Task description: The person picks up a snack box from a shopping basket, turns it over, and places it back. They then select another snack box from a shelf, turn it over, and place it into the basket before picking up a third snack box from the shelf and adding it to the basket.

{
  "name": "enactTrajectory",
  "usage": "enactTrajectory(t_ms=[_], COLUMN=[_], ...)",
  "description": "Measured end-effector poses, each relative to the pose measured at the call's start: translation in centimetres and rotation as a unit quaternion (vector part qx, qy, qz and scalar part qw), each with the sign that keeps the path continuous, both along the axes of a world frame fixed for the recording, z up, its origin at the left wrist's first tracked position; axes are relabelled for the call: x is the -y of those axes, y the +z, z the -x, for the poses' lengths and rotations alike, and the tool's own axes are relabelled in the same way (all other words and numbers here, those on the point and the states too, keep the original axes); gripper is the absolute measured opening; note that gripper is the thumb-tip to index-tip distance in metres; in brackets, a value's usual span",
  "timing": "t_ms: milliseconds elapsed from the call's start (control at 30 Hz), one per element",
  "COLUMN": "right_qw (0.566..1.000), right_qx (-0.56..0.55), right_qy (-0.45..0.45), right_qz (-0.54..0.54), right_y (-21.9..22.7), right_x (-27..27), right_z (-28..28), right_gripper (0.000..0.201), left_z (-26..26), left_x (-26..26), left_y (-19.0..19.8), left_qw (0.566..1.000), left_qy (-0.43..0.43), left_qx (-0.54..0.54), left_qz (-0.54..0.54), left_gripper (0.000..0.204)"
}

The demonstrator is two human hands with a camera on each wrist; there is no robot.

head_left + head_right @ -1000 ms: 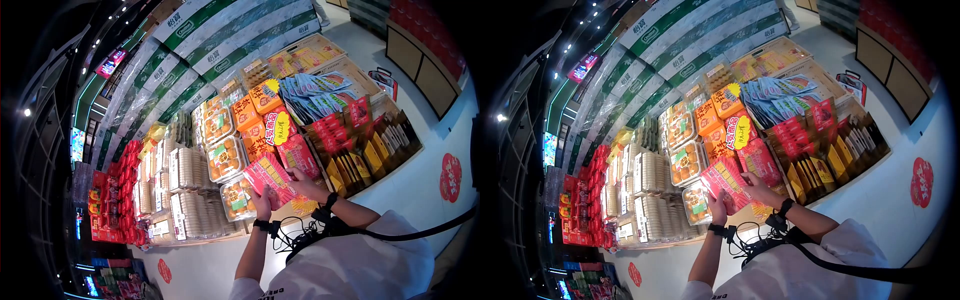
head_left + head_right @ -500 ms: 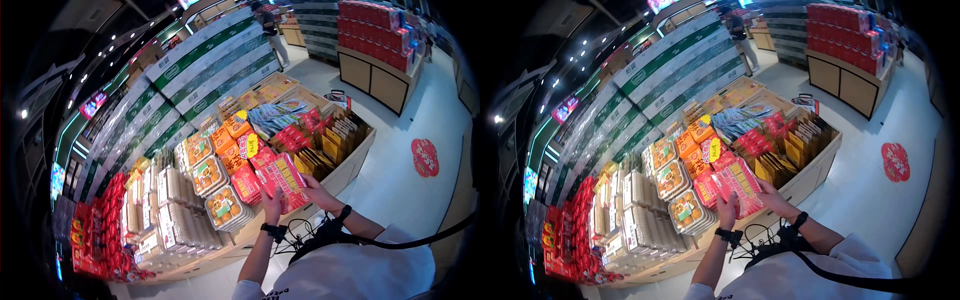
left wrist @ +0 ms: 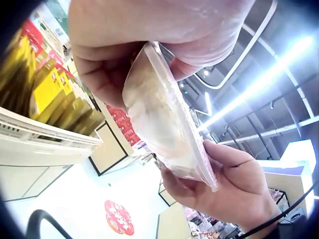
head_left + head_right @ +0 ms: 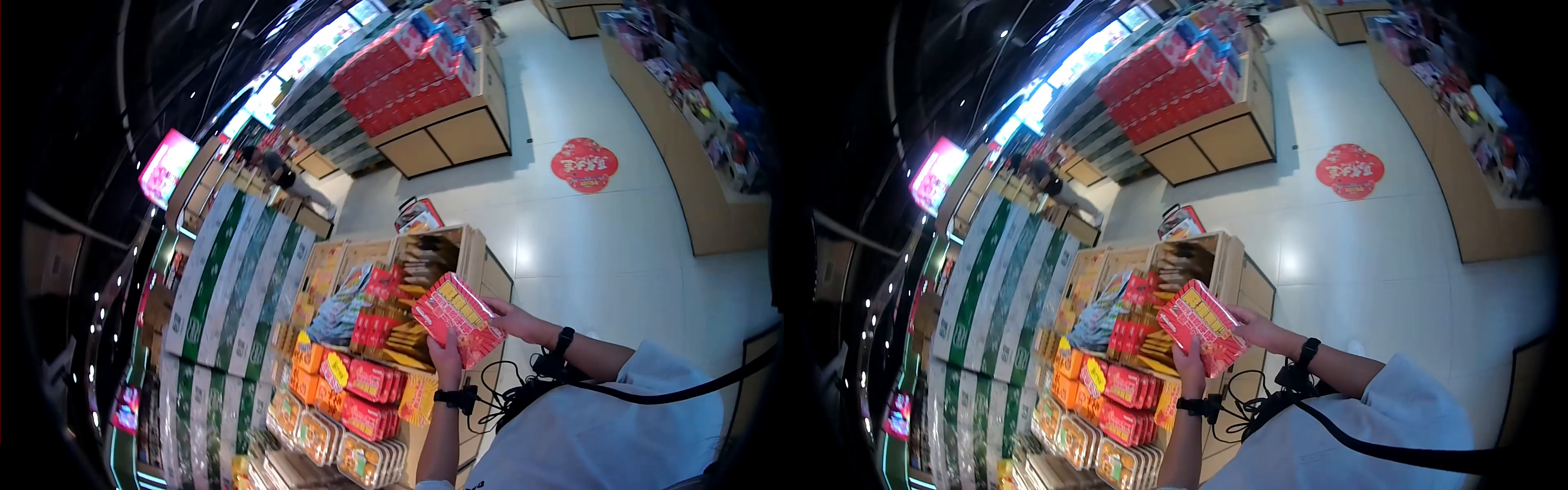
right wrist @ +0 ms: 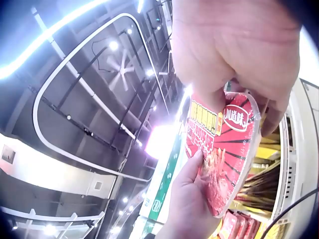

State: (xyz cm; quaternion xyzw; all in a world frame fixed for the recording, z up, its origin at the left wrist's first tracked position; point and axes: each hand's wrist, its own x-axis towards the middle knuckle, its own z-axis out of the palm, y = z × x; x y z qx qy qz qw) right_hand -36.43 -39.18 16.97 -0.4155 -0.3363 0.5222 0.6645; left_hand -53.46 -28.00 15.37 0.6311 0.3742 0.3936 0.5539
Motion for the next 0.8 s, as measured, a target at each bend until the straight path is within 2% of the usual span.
enactTrajectory(t_ms=[100, 167, 233, 300, 467, 500, 633, 767, 800], right_qw=[1.0, 0.998, 0.997, 0.996, 0.989, 0.986, 0.976, 0.969, 0.967], right_qx=[-0.02, 0.011, -0.009, -0.027, 0.006, 0.022, 0.009, 0.003, 0.009], right_qy=[-0.017, -0.05, -0.073, -0.086, -0.138, -0.156, -0.201, -0.228, -0.241], right_qz=[0.003, 0.025, 0.025, 0.015, 0.056, 0.057, 0.08, 0.09, 0.087], right_y=[-0.5, -0.8, -0.7, -0.9, -2.1, -2.1, -2.0, -3.3, -4.0], right_x=[1.7, 3.0, 4.4, 4.7, 5.7, 5.9, 6.0, 5.1, 4.6], right_z=[-5.5, -9.6, -13.6, -17.2, -25.1, -26.3, -30.4, -34.3, -35.4], right_gripper=[0.06, 0.06, 0.06, 0.06, 0.058, 0.057, 0.054, 0.046, 0.045], left_z=[-6.5, -11.5, -16.0, -20.0, -29.1, -30.7, -36.0, -40.7, -42.1], left_x=[0.7, 1.3, 1.7, 1.6, 1.8, 1.7, -0.1, -2.7, -3.4], left_y=[0.6, 0.4, 0.4, -1.0, -0.5, -0.5, -1.4, -3.0, -3.8], left_qw=[0.999, 0.998, 0.994, 0.993, 0.982, 0.977, 0.967, 0.968, 0.963], left_qy=[-0.043, -0.052, -0.105, -0.107, -0.162, -0.176, -0.208, -0.211, -0.219], left_qx=[-0.01, -0.028, -0.023, -0.028, 0.027, 0.056, 0.053, -0.018, 0.015], left_qz=[0.016, 0.01, 0.025, 0.035, 0.091, 0.11, 0.136, 0.134, 0.157], left_gripper=[0.033, 0.033, 0.033, 0.033, 0.032, 0.031, 0.029, 0.025, 0.026])
